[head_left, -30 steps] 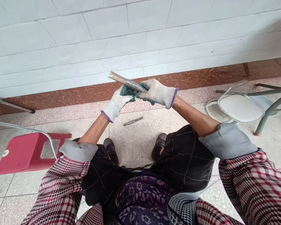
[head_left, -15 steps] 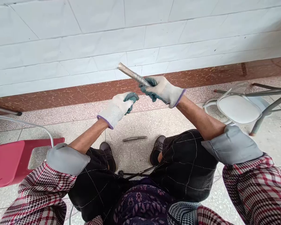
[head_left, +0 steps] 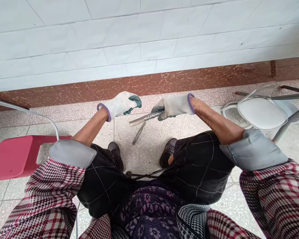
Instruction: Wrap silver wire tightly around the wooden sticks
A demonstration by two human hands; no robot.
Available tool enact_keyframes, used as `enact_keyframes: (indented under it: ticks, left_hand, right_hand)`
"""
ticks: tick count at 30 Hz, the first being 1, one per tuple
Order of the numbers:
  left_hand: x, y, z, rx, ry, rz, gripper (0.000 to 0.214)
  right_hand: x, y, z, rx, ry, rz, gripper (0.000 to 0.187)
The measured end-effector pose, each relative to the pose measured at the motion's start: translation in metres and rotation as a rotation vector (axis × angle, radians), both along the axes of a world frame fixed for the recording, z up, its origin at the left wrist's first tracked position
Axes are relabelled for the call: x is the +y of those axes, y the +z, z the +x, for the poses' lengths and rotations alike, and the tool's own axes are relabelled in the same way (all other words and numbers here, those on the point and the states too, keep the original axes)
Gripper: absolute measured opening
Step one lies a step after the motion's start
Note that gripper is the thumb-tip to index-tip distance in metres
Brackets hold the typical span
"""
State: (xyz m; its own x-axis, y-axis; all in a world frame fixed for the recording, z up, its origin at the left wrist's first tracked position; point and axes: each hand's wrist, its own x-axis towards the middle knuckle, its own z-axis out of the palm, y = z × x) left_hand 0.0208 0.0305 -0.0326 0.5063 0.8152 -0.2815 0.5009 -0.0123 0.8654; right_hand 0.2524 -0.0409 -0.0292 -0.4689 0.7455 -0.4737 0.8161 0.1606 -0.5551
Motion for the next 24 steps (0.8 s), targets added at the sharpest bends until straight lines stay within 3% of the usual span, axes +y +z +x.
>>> enact_keyframes:
  ticks: [2,4,8,11,15,18,21,24]
  left_hand:
    - [-0.002,0.006,0.000,-0.035,-0.004,-0.044,0.022]
    - [-0.002,0.014,0.001,-0.087,-0.024,-0.048,0.026]
    - [0.002,0.023,-0.001,-0.182,-0.011,-0.036,0.028]
    - [0.002,0.023,-0.001,-0.139,-0.004,-0.070,0.030]
    - [-0.008,0.028,0.008,-0.098,-0.001,-0.097,0.029]
    - [-0.013,0.031,0.014,-0.073,-0.014,-0.109,0.031]
    - [-0.007,0.028,0.009,-0.002,0.032,-0.026,0.029]
    - [0.006,0.021,-0.003,0.010,0.110,0.066,0.022]
  right_hand:
    - [-0.002,0.002,0.010,0.225,-0.009,-0.107,0.024]
    - [0.001,0.004,0.017,0.277,-0.042,-0.092,0.028]
    - [0.011,0.002,0.021,0.053,-0.174,0.085,0.014]
    - [0.015,0.001,0.012,-0.178,-0.202,0.185,0.011]
    - [0.006,0.000,-0.012,-0.401,-0.166,0.213,0.021]
    - [-0.004,-0.003,-0.026,-0.475,-0.062,0.191,0.020]
    - [-0.013,-0.003,-0.025,-0.364,0.027,0.076,0.014]
    - [-0.020,0.006,-0.017,0.016,0.045,-0.141,0.013]
